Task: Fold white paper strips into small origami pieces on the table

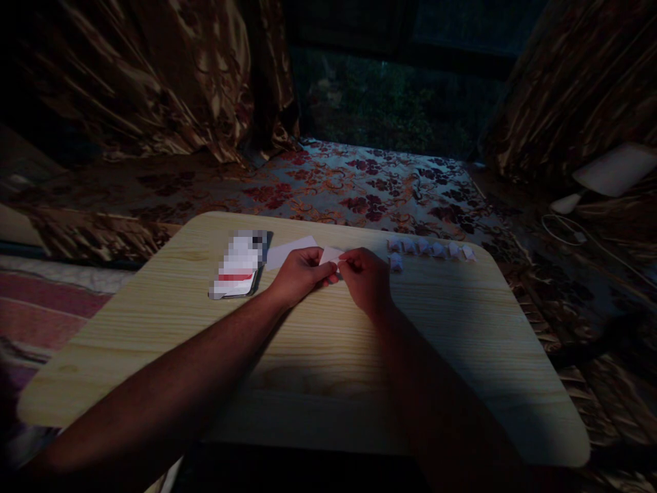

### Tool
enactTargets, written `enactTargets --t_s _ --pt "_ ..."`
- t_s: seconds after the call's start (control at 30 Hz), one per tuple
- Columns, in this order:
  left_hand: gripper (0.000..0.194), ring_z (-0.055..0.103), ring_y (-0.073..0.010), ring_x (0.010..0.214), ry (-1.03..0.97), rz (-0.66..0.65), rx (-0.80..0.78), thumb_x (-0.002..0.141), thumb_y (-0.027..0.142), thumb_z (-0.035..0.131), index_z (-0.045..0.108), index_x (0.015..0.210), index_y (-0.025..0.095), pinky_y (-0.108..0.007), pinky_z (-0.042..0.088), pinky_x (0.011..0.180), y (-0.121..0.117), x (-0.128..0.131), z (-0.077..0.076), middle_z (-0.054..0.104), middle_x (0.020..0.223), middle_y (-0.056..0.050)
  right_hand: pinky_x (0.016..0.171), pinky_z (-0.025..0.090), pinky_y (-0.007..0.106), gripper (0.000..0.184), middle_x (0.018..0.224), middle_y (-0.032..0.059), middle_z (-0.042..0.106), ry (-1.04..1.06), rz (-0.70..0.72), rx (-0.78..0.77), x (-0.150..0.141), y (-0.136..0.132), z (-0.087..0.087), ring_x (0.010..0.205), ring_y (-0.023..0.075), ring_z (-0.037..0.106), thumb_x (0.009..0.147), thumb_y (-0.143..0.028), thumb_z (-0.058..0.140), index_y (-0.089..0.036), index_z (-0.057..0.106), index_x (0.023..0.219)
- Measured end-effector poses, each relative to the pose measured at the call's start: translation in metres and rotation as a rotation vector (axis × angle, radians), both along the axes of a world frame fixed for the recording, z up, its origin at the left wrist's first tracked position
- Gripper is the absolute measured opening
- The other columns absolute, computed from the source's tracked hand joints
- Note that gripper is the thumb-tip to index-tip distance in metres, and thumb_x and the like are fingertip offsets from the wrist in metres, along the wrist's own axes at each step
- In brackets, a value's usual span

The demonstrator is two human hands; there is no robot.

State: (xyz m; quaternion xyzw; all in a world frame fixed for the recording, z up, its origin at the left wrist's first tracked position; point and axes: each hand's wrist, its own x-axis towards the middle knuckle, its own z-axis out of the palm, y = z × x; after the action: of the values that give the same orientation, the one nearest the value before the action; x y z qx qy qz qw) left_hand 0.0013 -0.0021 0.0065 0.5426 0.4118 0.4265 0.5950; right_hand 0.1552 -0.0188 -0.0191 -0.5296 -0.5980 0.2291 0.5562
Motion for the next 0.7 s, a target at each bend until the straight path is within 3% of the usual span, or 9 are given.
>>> enactTargets --t_s 0.27,0.43,0.7 --pt "0.012 0.052 -0.0078 0.044 0.074 0.01 0.036 0.074 0.026 0.069 0.067 0.075 0.013 -0.019 0.036 0.043 -0.0007 -0.0007 0.0001 0.066 0.057 -0.003 0.061 0.051 0.029 0.004 0.071 -0.0003 0.07 -0.057 -0.013 0.048 0.001 -0.0003 -0.0007 0.064 0.017 0.066 0.078 -0.027 0.067 -0.024 0.07 0.08" --pt "0.015 0.055 -0.0087 0.047 0.011 -0.041 0.018 0.07 0.025 0.072 0.068 0.079 0.013 -0.02 0.038 0.046 0.0004 -0.0019 0.0014 0.068 0.06 -0.003 0.065 0.052 0.03 0.006 0.075 0.0005 0.071 -0.133 -0.024 0.104 0.0027 -0.0016 0.0031 0.068 0.0166 0.066 0.08 -0.022 0.065 -0.024 0.07 0.08" --pt "0.036 0.064 -0.0147 0.052 -0.151 -0.121 -0.064 0.078 0.046 0.065 0.066 0.076 0.011 -0.023 0.042 0.045 0.0042 -0.004 0.0021 0.07 0.067 -0.009 0.065 0.053 0.029 0.005 0.075 0.0004 0.07 -0.12 -0.024 0.13 0.0036 0.0009 -0.0029 0.067 0.0156 0.065 0.082 -0.022 0.064 -0.023 0.069 0.079"
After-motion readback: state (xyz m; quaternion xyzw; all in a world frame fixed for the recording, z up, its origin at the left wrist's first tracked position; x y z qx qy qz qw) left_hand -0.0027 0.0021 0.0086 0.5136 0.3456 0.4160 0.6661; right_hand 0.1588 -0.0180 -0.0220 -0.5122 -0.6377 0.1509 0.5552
